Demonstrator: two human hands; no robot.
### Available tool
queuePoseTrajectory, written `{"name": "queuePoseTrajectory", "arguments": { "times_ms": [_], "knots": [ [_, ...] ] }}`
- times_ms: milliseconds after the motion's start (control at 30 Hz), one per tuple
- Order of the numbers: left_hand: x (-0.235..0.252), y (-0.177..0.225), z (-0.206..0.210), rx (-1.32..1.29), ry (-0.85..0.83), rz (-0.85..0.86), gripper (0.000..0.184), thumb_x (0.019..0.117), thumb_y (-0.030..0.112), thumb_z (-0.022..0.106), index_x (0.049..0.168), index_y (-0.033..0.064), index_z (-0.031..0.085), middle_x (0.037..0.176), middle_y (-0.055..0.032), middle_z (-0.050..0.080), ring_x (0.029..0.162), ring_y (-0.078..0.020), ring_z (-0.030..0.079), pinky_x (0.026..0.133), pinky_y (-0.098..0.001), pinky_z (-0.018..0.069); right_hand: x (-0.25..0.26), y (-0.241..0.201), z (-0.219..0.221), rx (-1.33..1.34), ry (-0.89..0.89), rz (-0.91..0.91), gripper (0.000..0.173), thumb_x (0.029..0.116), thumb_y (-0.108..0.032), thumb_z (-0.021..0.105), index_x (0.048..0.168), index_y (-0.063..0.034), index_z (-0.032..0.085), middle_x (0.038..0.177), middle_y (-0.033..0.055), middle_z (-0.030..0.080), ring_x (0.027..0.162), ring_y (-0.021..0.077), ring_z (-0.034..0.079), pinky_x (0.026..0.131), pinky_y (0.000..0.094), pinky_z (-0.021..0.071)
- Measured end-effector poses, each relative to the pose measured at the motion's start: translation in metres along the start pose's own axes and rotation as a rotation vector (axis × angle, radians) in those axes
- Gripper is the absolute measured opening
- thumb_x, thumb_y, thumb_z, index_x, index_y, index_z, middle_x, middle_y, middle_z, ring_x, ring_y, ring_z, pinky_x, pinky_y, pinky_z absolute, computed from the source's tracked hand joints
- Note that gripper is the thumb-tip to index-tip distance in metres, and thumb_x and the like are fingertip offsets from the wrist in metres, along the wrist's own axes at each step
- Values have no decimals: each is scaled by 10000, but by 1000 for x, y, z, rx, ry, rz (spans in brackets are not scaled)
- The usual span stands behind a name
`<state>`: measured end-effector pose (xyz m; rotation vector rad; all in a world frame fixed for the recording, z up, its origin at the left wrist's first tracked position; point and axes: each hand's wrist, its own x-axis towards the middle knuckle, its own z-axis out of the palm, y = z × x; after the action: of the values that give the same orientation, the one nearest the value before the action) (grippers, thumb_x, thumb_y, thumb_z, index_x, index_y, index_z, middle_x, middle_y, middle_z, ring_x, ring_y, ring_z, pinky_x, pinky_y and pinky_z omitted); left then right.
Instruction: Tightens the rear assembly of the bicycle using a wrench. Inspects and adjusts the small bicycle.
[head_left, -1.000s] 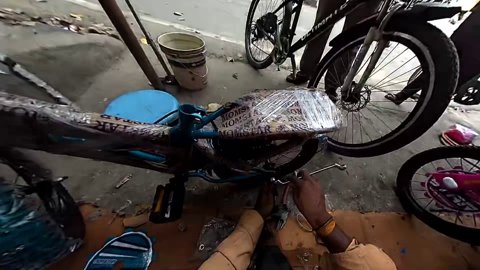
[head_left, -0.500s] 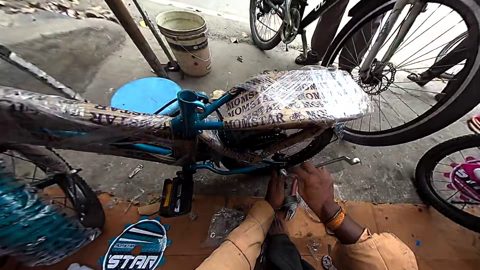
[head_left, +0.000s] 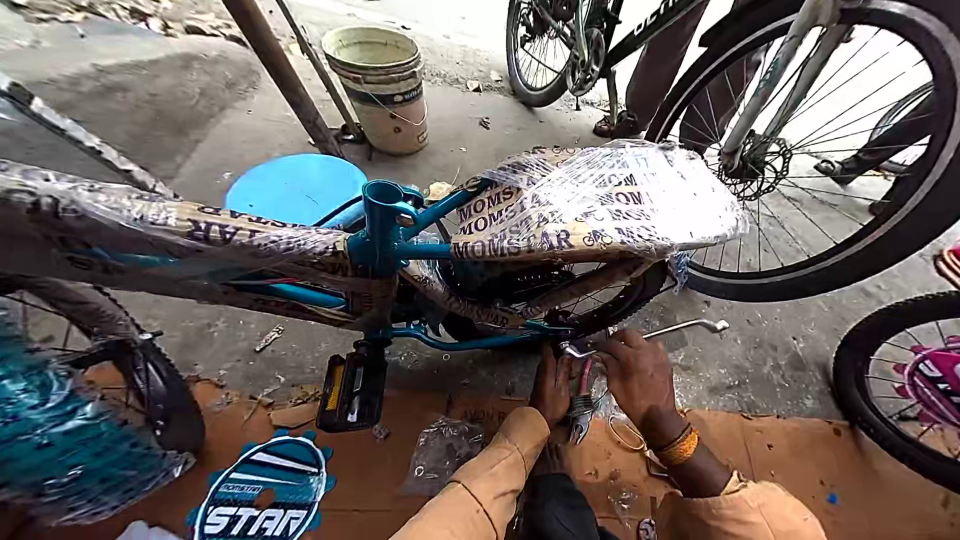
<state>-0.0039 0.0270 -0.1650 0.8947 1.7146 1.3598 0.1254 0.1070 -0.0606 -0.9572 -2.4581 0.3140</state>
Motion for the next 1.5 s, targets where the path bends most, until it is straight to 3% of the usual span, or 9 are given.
{"name": "queuePoseTrajectory", "arguments": {
  "times_ms": [167, 300, 433, 633, 733, 1100, 1233, 1367, 1500],
  "knots": [
    [-1, 1, 2, -12, -5, -23, 519, 1101, 353, 315, 1525, 57, 356, 1295, -173, 616, 1105, -236, 654, 981, -442, 540, 8, -23, 3, -164, 60, -140, 149, 869, -124, 699, 942, -207, 798, 967, 34, 678, 929, 273, 638, 762, 475, 519],
    [2, 1, 3, -79, 9, -33, 436, 1113, 302, 330, 1470, 67, 416, 1048, -134, 663, 877, -215, 682, 847, -423, 586, -25, 13, 54, 615, 96, 380, 126, 917, -77, 724, 1020, -114, 787, 1002, 17, 697, 882, 129, 668, 790, 330, 592],
    [2, 2, 4, -64, -8, 20, 525, 1096, 360, 328, 1507, 36, 366, 1155, -160, 661, 981, -217, 682, 923, -415, 567, -32, 17, 68, 1148, -3, 828, 85, 931, -11, 707, 1007, 0, 744, 924, 122, 724, 782, 196, 656, 751, 344, 567],
    [2, -3, 3, -21, -10, -17, 512, 1090, 312, 369, 1498, 4, 355, 1180, -188, 646, 1003, -246, 681, 931, -433, 565, 0, 3, 3, 15, 70, -90, 139, 897, -214, 684, 952, -224, 812, 945, -1, 703, 901, 207, 663, 744, 458, 524],
    [2, -3, 5, -53, -8, -40, 511, 1101, 305, 337, 1543, 49, 320, 1205, -176, 643, 1037, -239, 672, 960, -442, 550, 11, -16, -4, -134, 55, -210, 112, 892, -187, 692, 928, -206, 796, 938, 11, 694, 957, 260, 657, 771, 477, 527],
    [6, 5, 9, -77, 8, -99, 484, 1107, 375, 326, 1450, 44, 415, 981, -120, 658, 858, -229, 675, 829, -447, 584, -15, 16, 41, 848, 79, 521, 127, 891, -23, 754, 989, -100, 779, 1040, 36, 698, 911, 170, 675, 789, 354, 607],
    [3, 5, 10, -82, 33, -64, 554, 1097, 408, 327, 1497, 28, 379, 1082, -164, 661, 921, -241, 682, 881, -446, 579, -29, 23, 73, 1252, -82, 843, 115, 975, -82, 670, 1066, -21, 707, 864, 84, 667, 646, 133, 555, 568, 281, 477],
    [5, 2, 9, -76, 34, 1, 610, 1079, 435, 342, 1490, -14, 383, 1222, -190, 642, 1049, -232, 677, 958, -418, 564, -29, 22, 57, 558, -221, 530, 210, 1018, -252, 631, 1136, -168, 782, 1032, -14, 742, 898, 93, 684, 815, 333, 575],
    [4, 0, 4, -49, 23, 19, 619, 1061, 470, 370, 1467, 3, 409, 1140, -157, 669, 1027, -211, 678, 955, -412, 558, -16, 23, 53, 107, -252, 118, 184, 951, -244, 658, 1077, -186, 780, 1190, 94, 672, 1192, 306, 590, 988, 557, 475]
  ]
}}
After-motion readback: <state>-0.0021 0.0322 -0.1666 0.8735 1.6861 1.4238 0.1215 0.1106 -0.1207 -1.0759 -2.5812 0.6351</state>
